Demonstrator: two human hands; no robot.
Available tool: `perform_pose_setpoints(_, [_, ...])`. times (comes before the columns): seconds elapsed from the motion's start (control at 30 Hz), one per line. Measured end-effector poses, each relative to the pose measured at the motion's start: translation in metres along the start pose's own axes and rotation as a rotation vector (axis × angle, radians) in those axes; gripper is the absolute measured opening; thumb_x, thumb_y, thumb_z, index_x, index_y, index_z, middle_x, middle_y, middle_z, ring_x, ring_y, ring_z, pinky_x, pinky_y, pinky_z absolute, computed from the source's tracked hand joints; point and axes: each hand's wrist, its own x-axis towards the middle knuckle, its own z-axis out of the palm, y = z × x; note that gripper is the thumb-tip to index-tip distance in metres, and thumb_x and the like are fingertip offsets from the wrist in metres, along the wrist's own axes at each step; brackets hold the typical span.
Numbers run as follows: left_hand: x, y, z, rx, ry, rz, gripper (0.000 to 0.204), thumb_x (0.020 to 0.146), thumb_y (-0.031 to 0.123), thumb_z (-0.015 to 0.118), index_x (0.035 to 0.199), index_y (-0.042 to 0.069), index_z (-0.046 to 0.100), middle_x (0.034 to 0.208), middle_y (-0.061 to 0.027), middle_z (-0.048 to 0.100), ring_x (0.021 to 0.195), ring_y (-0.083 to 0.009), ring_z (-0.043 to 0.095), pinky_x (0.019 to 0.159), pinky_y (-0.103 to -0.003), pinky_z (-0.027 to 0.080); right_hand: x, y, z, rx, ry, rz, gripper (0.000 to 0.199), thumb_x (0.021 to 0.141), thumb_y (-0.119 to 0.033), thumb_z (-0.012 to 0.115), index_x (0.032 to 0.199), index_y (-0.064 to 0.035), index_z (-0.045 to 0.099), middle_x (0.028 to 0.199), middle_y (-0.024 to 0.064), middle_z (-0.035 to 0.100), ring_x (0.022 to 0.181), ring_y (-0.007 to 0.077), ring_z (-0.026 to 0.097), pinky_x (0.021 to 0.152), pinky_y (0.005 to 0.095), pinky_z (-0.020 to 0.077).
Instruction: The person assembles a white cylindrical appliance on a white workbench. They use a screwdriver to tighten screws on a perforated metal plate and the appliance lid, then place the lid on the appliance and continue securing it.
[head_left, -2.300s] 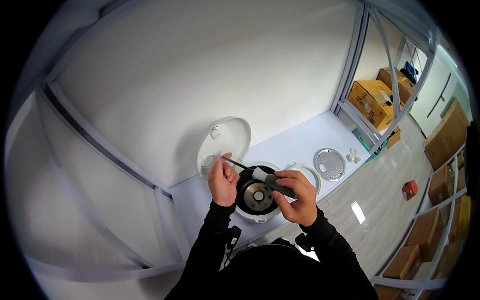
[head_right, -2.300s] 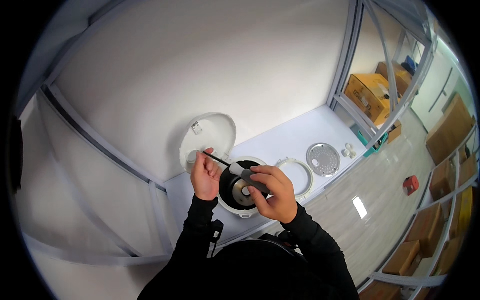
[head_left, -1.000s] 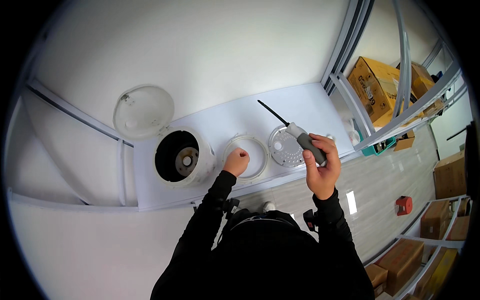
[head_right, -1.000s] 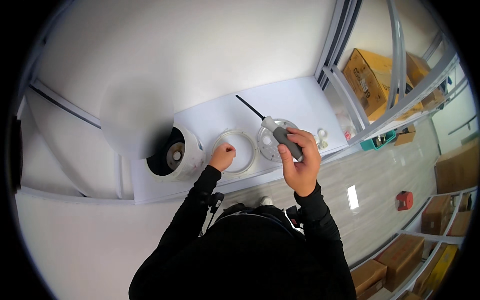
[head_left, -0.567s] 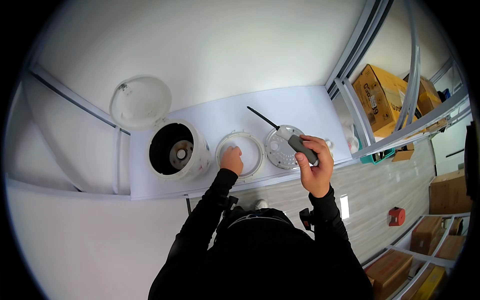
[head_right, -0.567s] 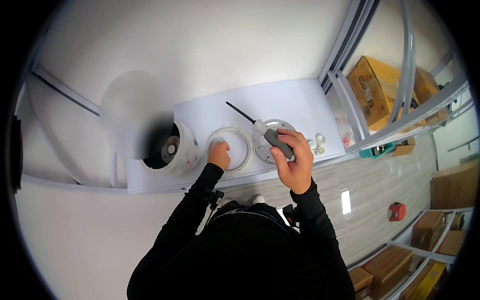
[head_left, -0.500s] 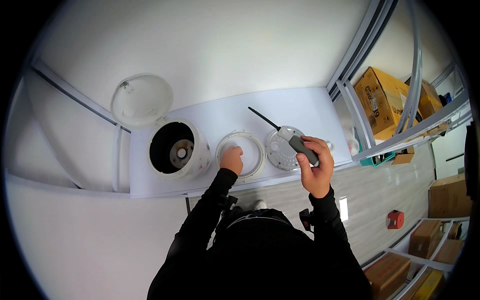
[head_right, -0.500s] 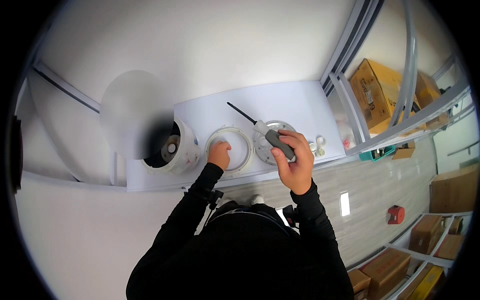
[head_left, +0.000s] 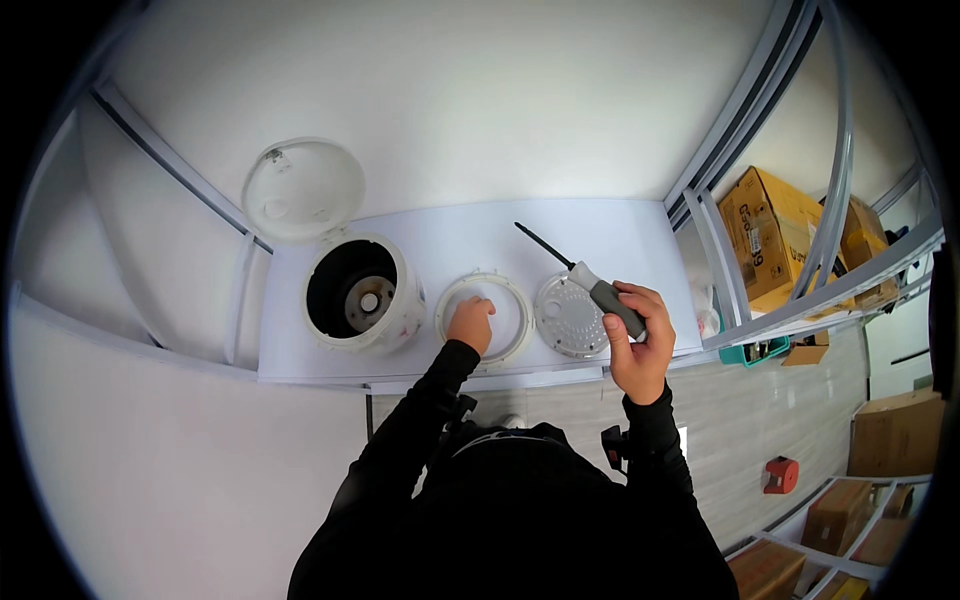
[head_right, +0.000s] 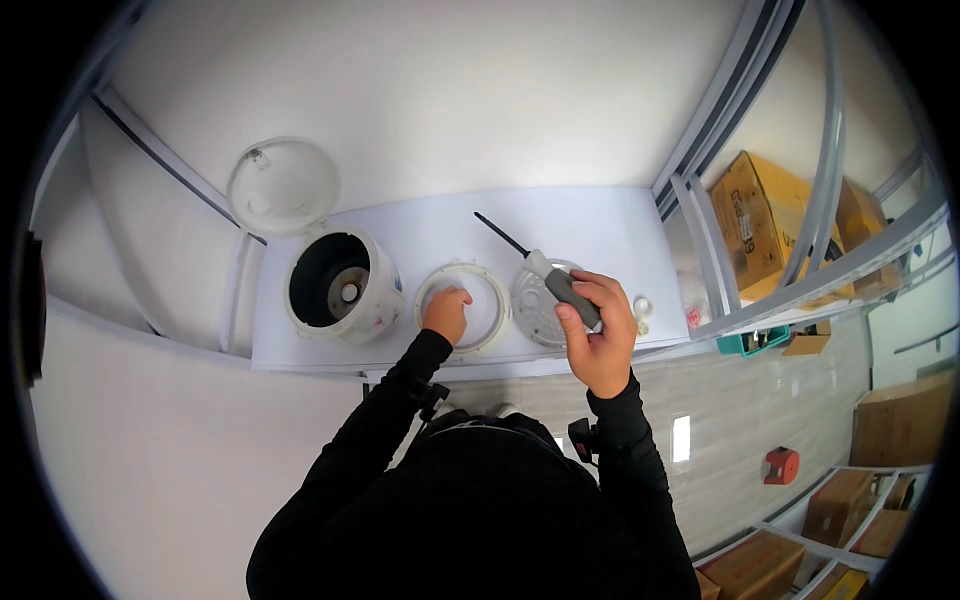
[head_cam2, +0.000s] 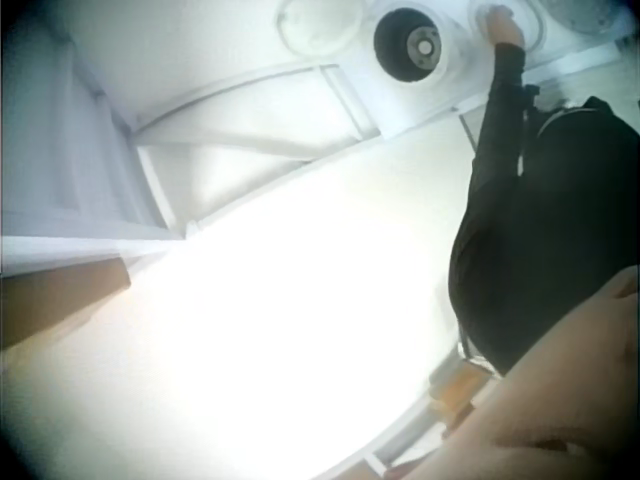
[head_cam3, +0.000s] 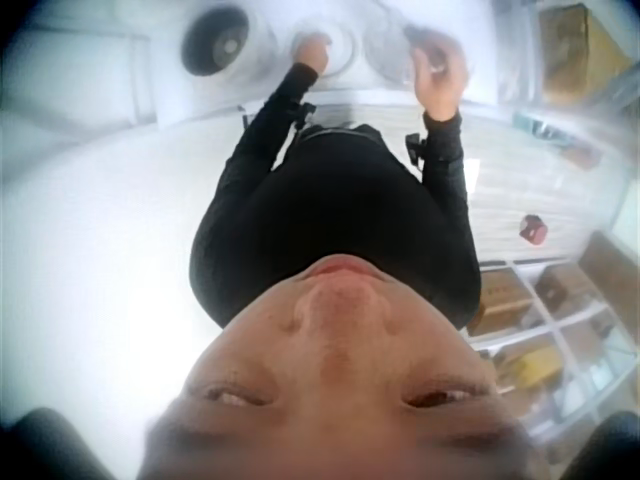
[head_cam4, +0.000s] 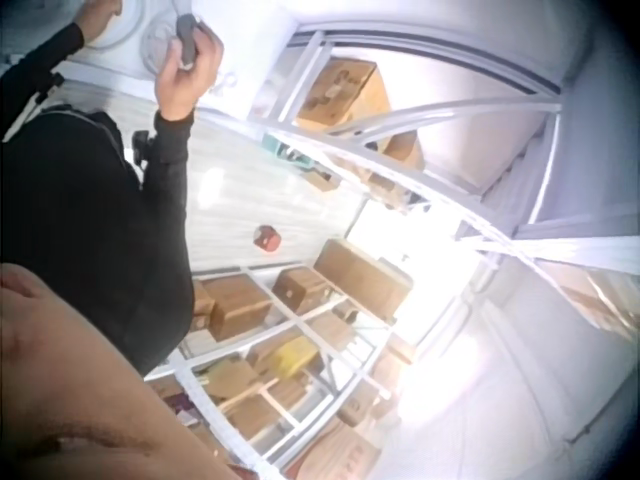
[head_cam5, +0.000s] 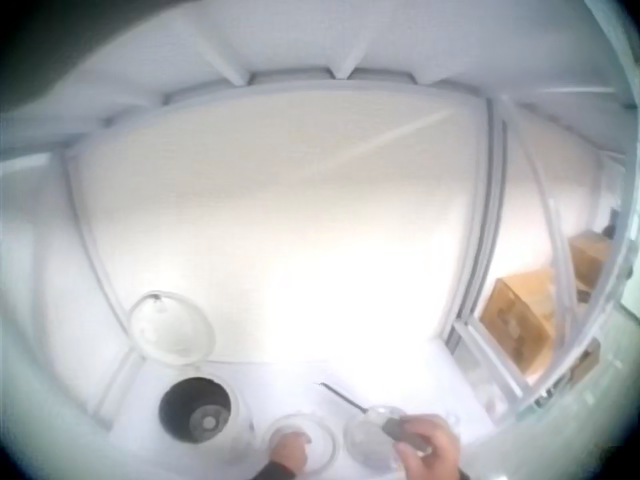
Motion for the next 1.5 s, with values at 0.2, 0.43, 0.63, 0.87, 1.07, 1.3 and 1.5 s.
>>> perform_pose_setpoints(0.2, [-0.002,-0.006,0.002,-0.034,0.098,0.050,0.016,0.084,-0.005,0.061,0.091,0.005,0.070,0.097,-0.0168,0.067,0.096,-0.0410,0.062,0.083,-0.049,0.050,0.004,-0.001,0.000,0.026,0.003,-0.004,0.026,0.090,-0.010,0.077,0.109,0.0010,0.064,0.115,0.0217,0.068,0.106,0.0332,0.068,0.091,0.0381,0.0523])
perform_pose_setpoints(0.43, [-0.008,-0.001,-0.006,-0.064,0.062,0.043,0.017,0.082,-0.005,0.064,0.093,0.006,0.069,0.103,-0.0145,0.065,0.102,-0.0391,0.060,0.087,-0.048,0.050,0.004,0.003,0.006,0.032,-0.006,-0.027,0.026,0.090,-0.008,0.077,0.110,0.0010,0.063,0.115,0.0220,0.069,0.105,0.0329,0.068,0.091,0.0380,0.0521])
perform_pose_setpoints(0.63, [-0.008,0.059,-0.055,-0.117,0.125,0.081,0.018,0.082,0.001,0.069,0.099,0.008,0.068,0.110,-0.0116,0.064,0.104,-0.0363,0.060,0.091,-0.044,0.050,-0.002,0.013,0.013,0.132,0.121,0.068,0.024,0.095,-0.010,0.072,0.114,0.0001,0.061,0.116,0.0197,0.069,0.103,0.0274,0.068,0.091,0.0371,0.0524])
perform_pose_setpoints(0.87, [-0.016,0.098,-0.139,-0.147,0.324,0.178,0.019,0.083,0.003,0.069,0.102,0.006,0.068,0.111,-0.0103,0.065,0.105,-0.0332,0.061,0.088,-0.042,0.052,0.001,0.024,0.052,0.972,0.005,0.796,0.018,0.097,-0.004,0.063,0.115,-0.0007,0.061,0.109,0.0114,0.068,0.084,0.0221,0.070,0.075,0.0331,0.0576])
perform_pose_setpoints(1.07, [-0.037,0.087,-0.201,-0.200,0.418,0.048,0.025,0.080,-0.001,0.064,0.104,0.002,0.068,0.109,-0.0109,0.065,0.095,-0.0307,0.065,0.076,-0.038,0.052,-0.005,0.013,0.110,1.066,-0.509,0.959,0.027,0.092,0.004,0.060,0.118,-0.0030,0.056,0.109,0.0120,0.067,0.091,0.0265,0.074,0.079,0.0360,0.0621])
perform_pose_setpoints(1.3, [-0.051,0.057,-0.254,-0.299,0.371,-0.001,0.025,0.079,0.000,0.065,0.103,0.003,0.070,0.114,-0.0082,0.064,0.092,-0.0235,0.065,0.069,-0.035,0.050,-0.001,-0.016,0.181,0.563,-0.732,0.449,0.036,0.087,-0.006,0.071,0.120,-0.0068,0.055,0.093,0.0076,0.067,0.074,0.0159,0.060,0.068,0.0321,0.0489])
perform_pose_setpoints(1.5, [-0.038,-0.014,-0.296,-0.234,0.544,0.087,0.025,0.082,0.000,0.066,0.104,0.008,0.070,0.110,-0.0076,0.066,0.088,-0.0220,0.065,0.068,-0.034,0.049,-0.001,-0.046,0.242,0.261,-0.486,0.394,0.026,0.087,-0.015,0.078,0.105,-0.0018,0.065,0.070,0.0037,0.059,0.062,0.0137,0.052,0.059,0.0305,0.0442])
